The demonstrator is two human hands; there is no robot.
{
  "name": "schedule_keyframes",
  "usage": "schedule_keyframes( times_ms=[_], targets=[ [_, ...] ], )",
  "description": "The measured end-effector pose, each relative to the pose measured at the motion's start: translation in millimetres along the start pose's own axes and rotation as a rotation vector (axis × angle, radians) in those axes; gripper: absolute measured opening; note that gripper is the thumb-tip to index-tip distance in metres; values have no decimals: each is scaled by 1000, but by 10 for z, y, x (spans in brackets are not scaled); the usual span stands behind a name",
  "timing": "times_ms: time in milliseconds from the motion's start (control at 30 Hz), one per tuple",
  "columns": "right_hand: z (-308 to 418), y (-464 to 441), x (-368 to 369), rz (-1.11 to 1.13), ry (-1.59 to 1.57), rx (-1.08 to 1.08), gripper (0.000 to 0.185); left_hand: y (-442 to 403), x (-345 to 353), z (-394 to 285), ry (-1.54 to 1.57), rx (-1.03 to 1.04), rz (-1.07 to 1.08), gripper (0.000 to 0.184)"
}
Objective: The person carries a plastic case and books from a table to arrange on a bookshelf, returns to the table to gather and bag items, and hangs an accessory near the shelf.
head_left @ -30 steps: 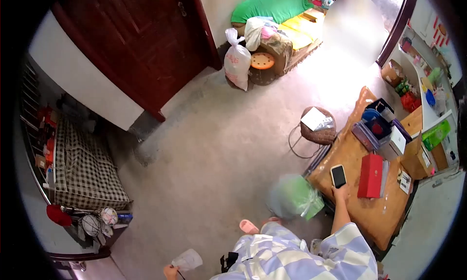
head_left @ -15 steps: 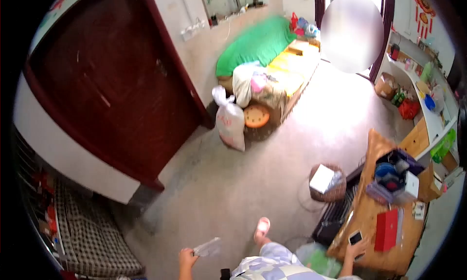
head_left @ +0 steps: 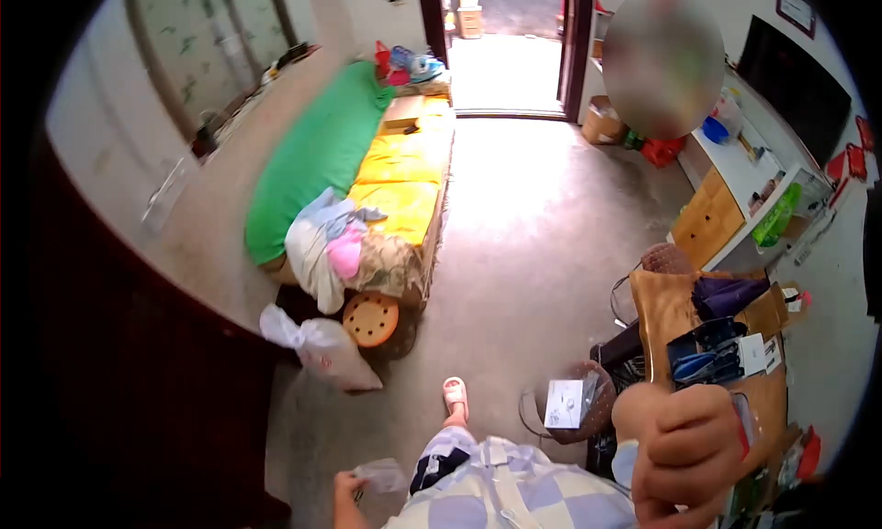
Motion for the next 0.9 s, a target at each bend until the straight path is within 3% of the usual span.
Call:
schedule_keyframes(
  times_ms=[67,133,167,233,267,333,400,500,600,700,733,833,900],
  targets=[
    [-565,17,5,-226,233,-41,7,-825,-144,-1187,-292,343,31,39],
    [-1188,28,-8,-170,284,13,6,-1373,-367,-2435,-273,409,136,37],
    [-1478,47,-46,-142,314,47,5,-1300,-633,-3258,-435,501,92,37],
    [-2016,134,-135,-119,349,122,4,-1286,-979,-4576,-414,610,118,34],
    [-2290,189,-192,-107,364,140,4,-1928,-797,-4877,-320,642,201,31],
    [-2859,338,-312,-82,392,141,3,-1745,-1202,-6097,-271,708,123,33],
    [-3429,555,-428,-49,425,135,2,-2078,-1321,-7004,-238,687,133,35],
    [-4361,898,-703,-83,465,113,3,-2482,-1550,-8243,-202,843,24,35],
    [-5379,1127,-1076,-185,494,100,3,-3090,-1712,-8902,69,833,55,34],
    [-6425,1317,-1456,-271,497,113,2,-3345,-1866,-9196,243,723,68,38],
    [-6774,1384,-1589,-289,494,119,2,-3803,-1715,-9042,301,656,64,40],
    [-7672,2026,-1914,-153,312,99,8,-3965,-1667,-9072,141,392,149,39],
    [-8481,2282,-2055,46,157,180,7,-4175,-1600,-9182,162,325,178,27]
  ],
)
Point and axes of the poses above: each hand's wrist, its own y-axis away from the middle knuckle, its own x-axis out of the palm, z = x × y, the point moved 8 cm from there along -y, towards the middle knuckle, and after that the axes turned 5 degrees about -x, right-handed, at the moved point
